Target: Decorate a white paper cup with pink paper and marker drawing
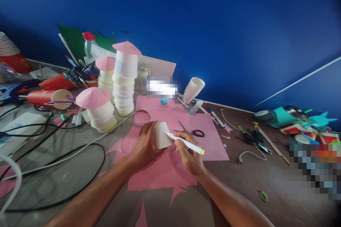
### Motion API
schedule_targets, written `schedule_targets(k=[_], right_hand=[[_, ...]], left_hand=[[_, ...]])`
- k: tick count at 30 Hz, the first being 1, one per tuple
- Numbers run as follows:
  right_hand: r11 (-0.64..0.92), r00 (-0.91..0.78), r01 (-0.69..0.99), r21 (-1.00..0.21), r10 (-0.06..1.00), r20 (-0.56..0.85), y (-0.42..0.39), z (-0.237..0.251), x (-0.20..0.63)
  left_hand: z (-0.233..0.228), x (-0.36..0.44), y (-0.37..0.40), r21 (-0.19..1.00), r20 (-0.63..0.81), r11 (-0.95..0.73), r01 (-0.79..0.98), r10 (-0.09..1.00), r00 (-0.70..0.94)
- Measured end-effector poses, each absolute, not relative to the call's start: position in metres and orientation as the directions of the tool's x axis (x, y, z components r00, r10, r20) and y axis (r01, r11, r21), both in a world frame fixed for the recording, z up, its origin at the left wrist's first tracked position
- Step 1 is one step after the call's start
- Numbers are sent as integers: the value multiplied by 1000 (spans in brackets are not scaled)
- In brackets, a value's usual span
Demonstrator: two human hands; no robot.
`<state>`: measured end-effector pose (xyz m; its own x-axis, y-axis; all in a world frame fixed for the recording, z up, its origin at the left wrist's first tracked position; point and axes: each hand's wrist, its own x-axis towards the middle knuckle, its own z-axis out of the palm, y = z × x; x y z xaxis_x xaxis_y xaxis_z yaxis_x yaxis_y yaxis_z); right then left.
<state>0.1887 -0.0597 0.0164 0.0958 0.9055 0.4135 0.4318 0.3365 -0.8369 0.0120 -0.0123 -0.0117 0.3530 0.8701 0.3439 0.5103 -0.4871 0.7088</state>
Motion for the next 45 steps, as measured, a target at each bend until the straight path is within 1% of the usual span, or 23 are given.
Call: schedule_targets(k=[10,15,24,31,38,42,45], right_hand=[[303,113,401,-864,920,375,-60,13,190],[308,124,397,-865,915,383,-59,13,189],[301,132,391,-870,917,377,-58,12,189],[295,122,368,-882,925,360,-58,18,191],[268,160,293,-918,933,323,-58,16,190],[281,171,277,-919,927,335,-57,13,188],[286,168,294,-912,924,344,-56,13,187]], left_hand=[[-15,9,-10,703,372,-517,488,853,367],[-14,9,-11,704,352,-509,495,856,380],[-15,8,-10,678,380,-539,500,839,389],[-15,9,-11,709,372,-513,484,855,361],[-17,9,-9,691,382,-529,493,846,371],[-18,8,-9,674,393,-542,502,838,378],[-16,8,-9,674,389,-545,499,836,387]])
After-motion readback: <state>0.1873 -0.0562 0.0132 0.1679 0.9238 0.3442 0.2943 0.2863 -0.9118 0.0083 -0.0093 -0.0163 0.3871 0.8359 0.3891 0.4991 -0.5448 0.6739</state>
